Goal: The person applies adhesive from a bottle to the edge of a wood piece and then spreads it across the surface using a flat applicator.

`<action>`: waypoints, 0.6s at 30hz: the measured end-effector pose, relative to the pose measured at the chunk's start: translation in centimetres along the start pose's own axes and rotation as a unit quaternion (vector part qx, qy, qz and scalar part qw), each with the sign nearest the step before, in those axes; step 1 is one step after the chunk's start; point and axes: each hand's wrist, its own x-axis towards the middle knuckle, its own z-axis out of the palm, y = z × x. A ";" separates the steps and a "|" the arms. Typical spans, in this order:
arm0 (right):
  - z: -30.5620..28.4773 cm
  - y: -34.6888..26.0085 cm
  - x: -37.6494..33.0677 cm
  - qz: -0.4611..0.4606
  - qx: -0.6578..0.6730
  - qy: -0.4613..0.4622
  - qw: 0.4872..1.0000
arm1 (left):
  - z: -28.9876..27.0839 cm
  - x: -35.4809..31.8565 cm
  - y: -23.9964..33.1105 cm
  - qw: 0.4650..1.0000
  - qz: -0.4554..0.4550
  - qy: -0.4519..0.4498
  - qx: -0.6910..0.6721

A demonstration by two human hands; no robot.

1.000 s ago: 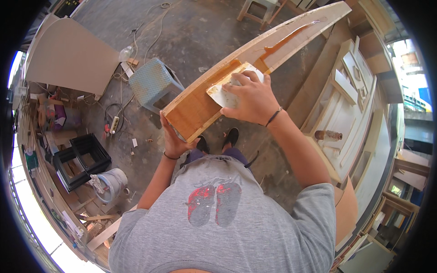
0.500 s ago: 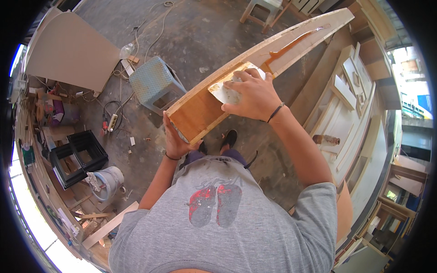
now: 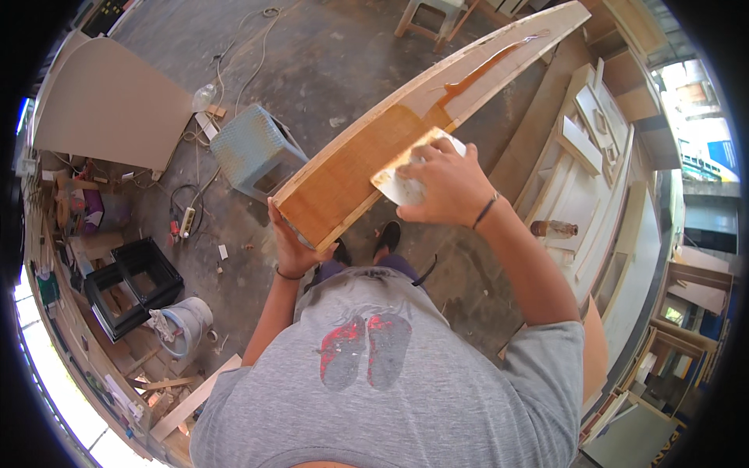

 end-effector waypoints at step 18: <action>1.8 5.0 5.4 -0.026 0.005 0.164 0.986 | 0.3 -0.6 -1.3 0.996 -0.026 -0.021 -0.089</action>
